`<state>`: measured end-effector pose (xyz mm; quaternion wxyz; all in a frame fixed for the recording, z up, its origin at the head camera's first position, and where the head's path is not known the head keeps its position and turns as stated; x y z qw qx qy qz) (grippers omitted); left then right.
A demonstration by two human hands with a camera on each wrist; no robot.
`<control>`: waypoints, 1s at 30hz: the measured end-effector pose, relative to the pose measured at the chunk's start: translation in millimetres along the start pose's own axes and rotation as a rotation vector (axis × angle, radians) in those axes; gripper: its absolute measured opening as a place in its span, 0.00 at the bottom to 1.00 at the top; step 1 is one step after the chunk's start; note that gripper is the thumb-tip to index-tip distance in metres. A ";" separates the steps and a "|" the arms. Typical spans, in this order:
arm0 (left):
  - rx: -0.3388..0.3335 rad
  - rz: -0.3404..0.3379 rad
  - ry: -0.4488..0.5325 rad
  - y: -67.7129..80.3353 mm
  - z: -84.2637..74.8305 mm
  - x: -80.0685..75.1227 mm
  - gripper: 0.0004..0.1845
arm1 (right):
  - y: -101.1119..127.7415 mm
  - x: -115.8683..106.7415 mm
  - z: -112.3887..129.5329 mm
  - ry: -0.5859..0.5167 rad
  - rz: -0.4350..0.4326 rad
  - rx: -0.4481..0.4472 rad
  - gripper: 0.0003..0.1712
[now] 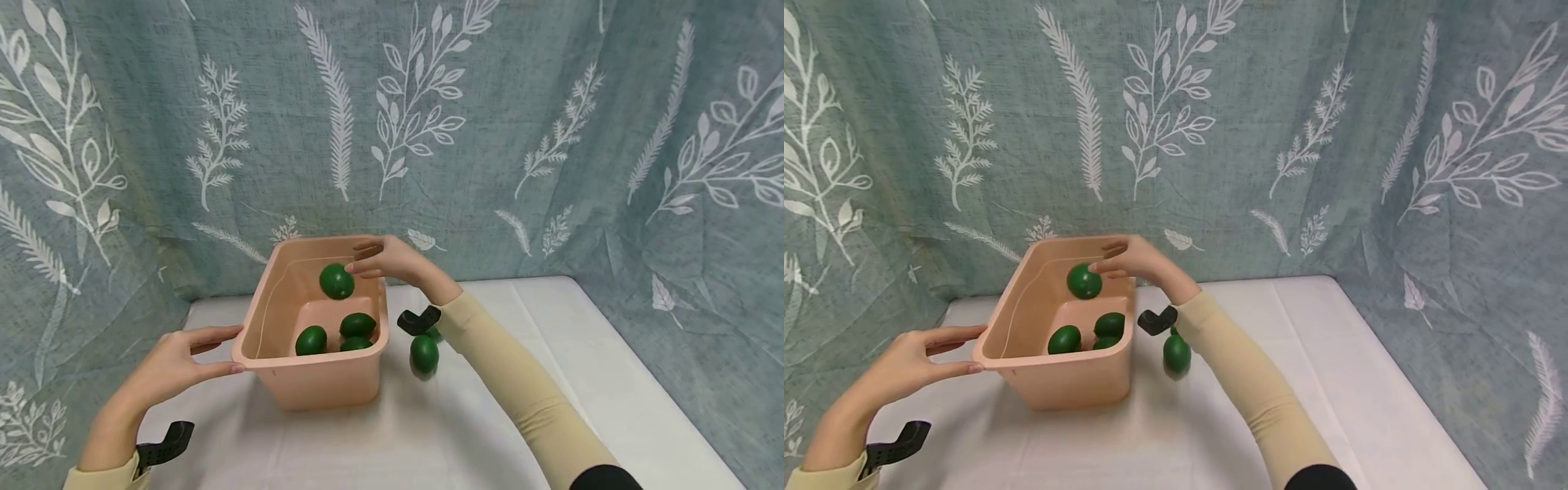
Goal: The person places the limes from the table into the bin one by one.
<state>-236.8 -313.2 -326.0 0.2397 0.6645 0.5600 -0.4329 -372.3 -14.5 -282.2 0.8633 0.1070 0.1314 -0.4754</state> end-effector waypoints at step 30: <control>0.001 -0.029 -0.014 -0.6 0.9 -0.1 0.31 | 79.9 -39.8 -139.7 0.214 -0.445 0.046 0.31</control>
Point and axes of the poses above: each hand's wrist, its own y-axis away from the middle knuckle, its own x-axis out of the palm, z = x × y, the point moved 6 cm from there along -y, towards the middle knuckle, and after that the axes turned 2 degrees about -y, right-handed, at the moved point
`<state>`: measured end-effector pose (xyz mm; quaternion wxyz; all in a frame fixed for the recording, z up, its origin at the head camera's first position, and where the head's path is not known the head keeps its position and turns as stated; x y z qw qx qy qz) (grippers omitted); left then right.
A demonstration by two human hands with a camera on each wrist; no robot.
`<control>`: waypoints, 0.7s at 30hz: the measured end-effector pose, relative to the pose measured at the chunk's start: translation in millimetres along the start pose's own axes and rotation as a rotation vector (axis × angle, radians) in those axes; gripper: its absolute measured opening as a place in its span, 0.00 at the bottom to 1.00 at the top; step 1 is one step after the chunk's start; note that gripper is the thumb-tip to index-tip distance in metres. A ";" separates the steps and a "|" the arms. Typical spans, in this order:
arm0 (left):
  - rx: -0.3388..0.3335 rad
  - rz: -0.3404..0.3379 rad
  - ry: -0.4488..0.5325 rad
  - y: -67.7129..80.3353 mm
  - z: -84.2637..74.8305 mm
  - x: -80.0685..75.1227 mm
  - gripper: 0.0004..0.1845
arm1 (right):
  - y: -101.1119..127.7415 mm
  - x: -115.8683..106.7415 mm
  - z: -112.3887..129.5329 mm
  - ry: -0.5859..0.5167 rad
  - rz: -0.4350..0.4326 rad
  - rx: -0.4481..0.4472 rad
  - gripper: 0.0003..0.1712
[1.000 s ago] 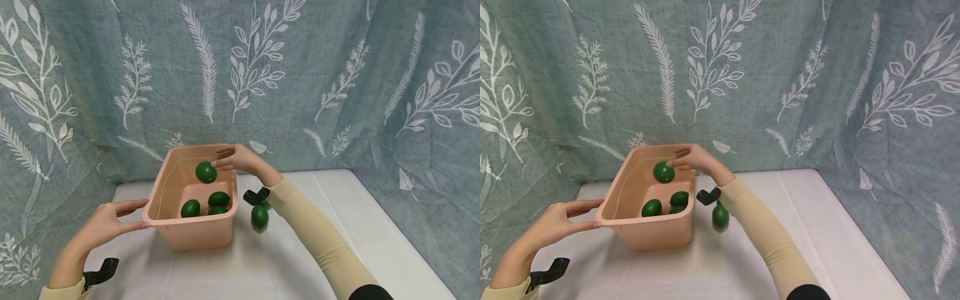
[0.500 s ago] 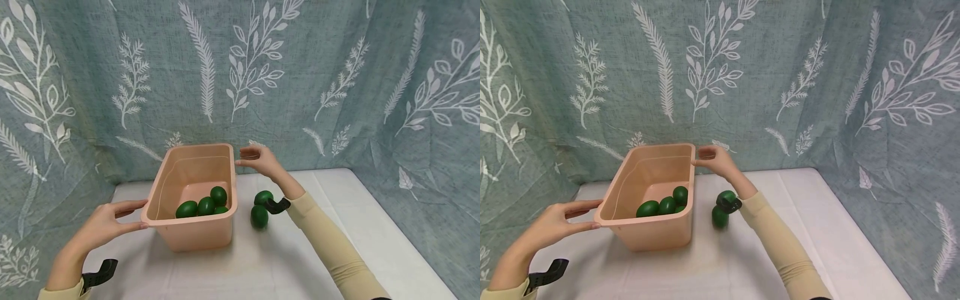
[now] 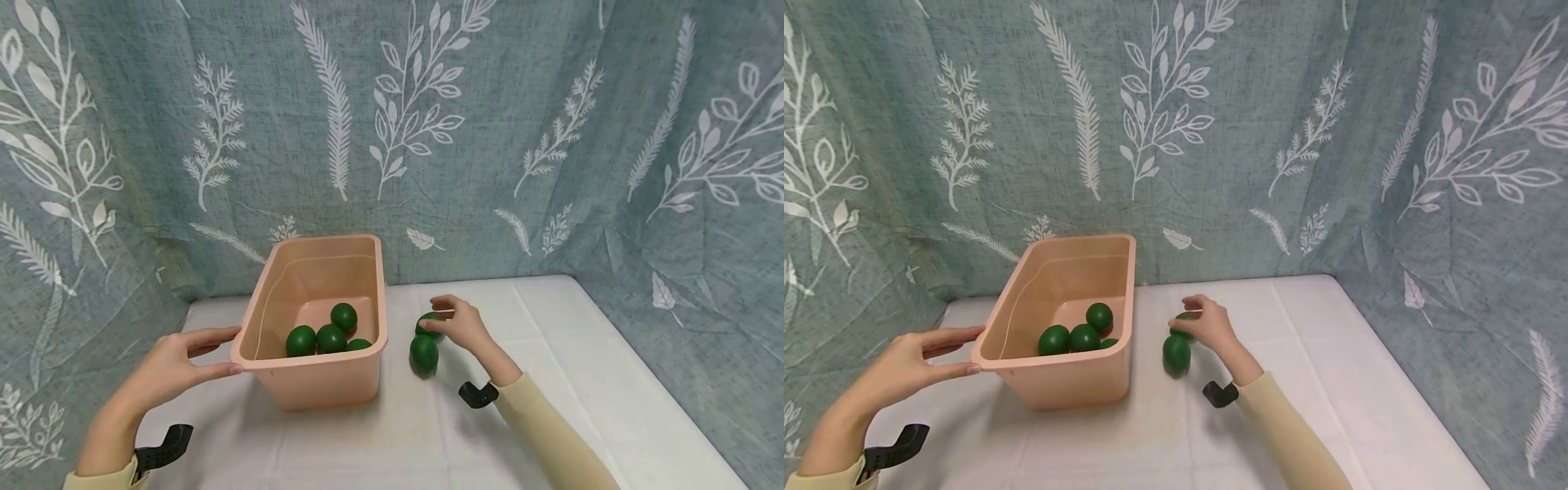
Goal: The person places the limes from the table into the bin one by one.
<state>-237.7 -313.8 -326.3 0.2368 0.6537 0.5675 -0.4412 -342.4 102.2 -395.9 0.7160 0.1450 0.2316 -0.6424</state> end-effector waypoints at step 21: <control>0.001 0.012 0.000 1.2 -1.1 -0.1 0.31 | 29.4 45.7 -53.7 0.136 0.066 0.186 0.44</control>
Point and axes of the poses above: each hand's wrist, its own y-axis away from the middle knuckle, its own x-axis out of the palm, z = x × y, the point moved 6 cm from there along -y, towards the middle knuckle, and after that the axes turned 2 degrees about -y, right-handed, at the moved point
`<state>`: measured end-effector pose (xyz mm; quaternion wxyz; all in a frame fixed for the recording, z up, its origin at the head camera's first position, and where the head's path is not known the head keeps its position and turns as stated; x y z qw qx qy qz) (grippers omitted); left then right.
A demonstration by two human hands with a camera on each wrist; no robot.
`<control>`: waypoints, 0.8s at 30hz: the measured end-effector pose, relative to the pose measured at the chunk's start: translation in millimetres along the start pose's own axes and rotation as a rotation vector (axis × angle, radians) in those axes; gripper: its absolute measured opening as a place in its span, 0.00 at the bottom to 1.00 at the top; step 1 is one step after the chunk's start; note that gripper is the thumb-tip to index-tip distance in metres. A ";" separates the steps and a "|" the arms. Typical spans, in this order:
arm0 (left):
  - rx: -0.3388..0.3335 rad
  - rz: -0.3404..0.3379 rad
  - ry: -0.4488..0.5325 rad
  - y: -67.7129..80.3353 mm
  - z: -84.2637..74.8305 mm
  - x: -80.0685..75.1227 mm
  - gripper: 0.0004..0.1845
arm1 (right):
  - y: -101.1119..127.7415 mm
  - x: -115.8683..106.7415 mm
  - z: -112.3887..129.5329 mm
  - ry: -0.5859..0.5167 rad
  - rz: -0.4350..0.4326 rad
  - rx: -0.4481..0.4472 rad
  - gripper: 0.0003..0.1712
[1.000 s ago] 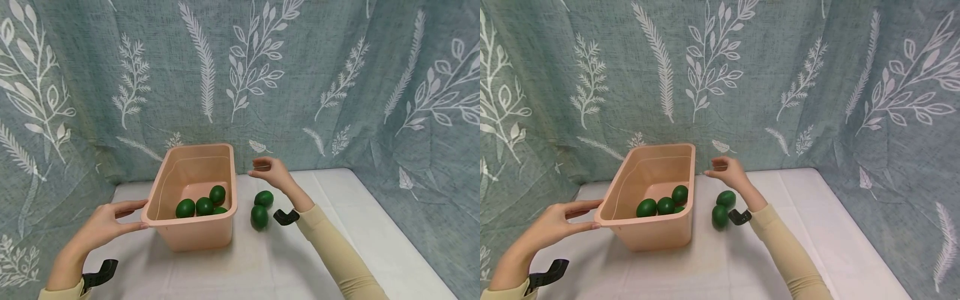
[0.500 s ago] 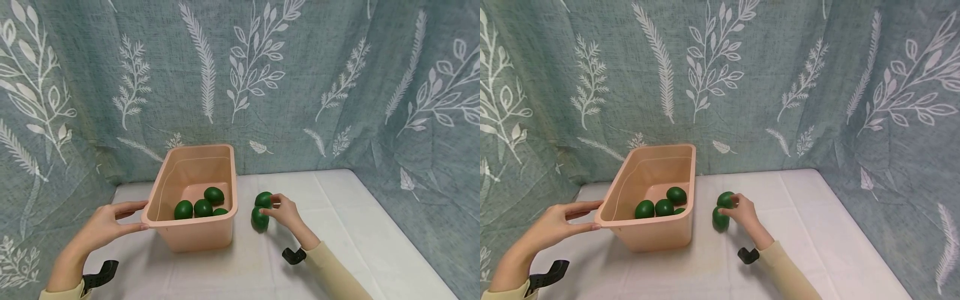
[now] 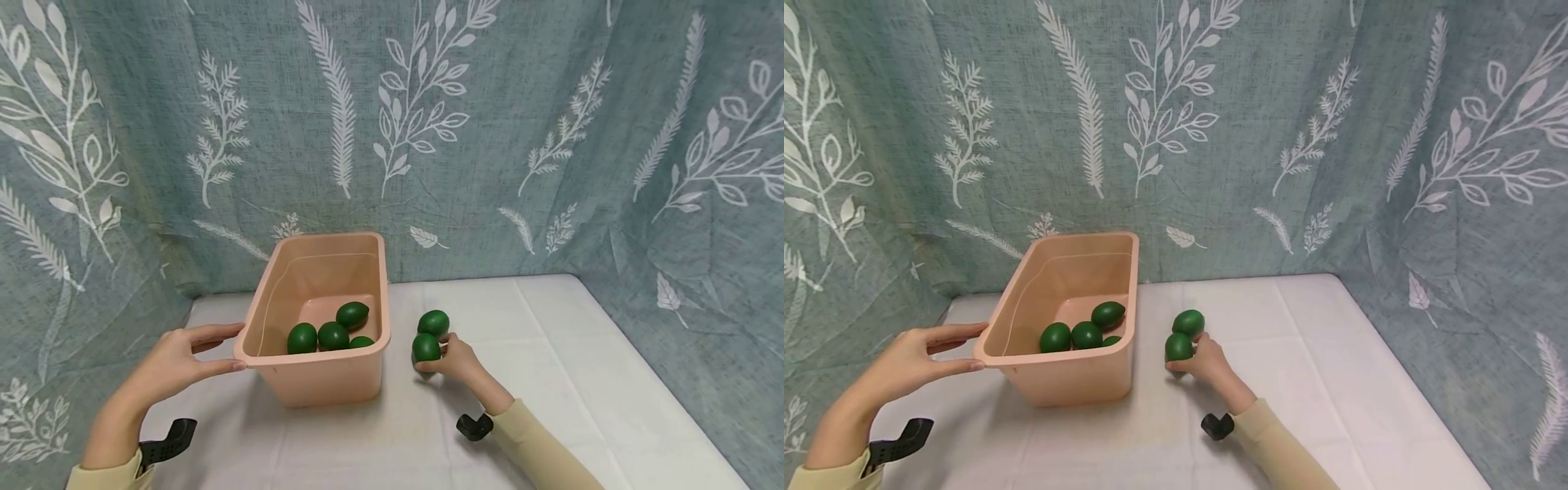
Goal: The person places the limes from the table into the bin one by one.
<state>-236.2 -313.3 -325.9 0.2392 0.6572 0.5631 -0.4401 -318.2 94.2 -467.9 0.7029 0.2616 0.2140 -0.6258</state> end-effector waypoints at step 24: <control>-0.005 0.011 0.004 0.2 -4.2 -2.1 0.32 | -7.9 -6.9 -10.5 -0.146 0.064 0.075 0.40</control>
Point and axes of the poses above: each hand's wrist, its own y-axis away from the middle knuckle, its own x-axis out of the palm, z = x × y, the point moved 6 cm from there along -y, towards the middle knuckle, and after that the axes turned 2 degrees about -y, right-handed, at the moved point
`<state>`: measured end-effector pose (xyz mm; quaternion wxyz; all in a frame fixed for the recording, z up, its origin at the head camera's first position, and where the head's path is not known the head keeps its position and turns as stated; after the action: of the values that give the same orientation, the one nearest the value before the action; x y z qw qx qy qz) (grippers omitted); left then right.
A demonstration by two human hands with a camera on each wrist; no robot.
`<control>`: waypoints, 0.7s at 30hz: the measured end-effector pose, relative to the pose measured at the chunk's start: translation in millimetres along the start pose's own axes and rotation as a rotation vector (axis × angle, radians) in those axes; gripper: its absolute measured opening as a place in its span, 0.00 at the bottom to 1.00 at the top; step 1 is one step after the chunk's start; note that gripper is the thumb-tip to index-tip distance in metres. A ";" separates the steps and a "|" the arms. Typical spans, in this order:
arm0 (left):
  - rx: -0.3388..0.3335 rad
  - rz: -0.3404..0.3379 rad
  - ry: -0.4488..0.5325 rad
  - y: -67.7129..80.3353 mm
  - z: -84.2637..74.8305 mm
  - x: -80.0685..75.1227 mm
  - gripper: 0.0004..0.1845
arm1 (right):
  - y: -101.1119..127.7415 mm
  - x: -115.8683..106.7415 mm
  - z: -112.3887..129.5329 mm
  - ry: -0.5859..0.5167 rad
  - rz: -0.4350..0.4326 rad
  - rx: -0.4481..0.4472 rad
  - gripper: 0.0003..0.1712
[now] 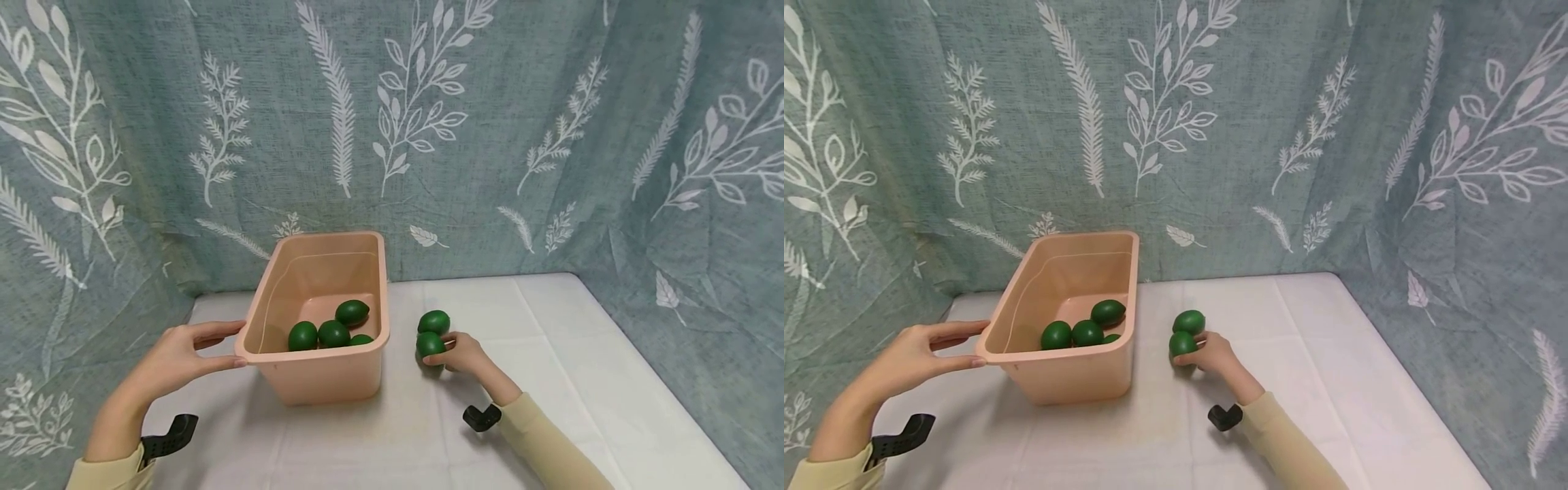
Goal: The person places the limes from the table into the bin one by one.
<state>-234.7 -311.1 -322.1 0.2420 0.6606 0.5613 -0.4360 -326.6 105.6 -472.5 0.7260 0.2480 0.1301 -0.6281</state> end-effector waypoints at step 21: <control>0.015 -0.010 -0.006 0.0 1.4 1.4 0.31 | 14.7 -28.0 18.8 0.093 0.021 -0.087 0.41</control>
<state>-235.2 -311.4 -323.9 0.2364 0.6583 0.5606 -0.4433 -319.6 120.8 -439.7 0.7357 0.2467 0.1883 -0.6020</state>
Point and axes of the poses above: each hand's wrist, its own y-axis away from the middle knuckle, its own x-axis out of the palm, z = x × y, the point moved 6 cm from there along -y, towards the middle knuckle, and after that the axes turned 2 degrees about -y, right-handed, at the moved point
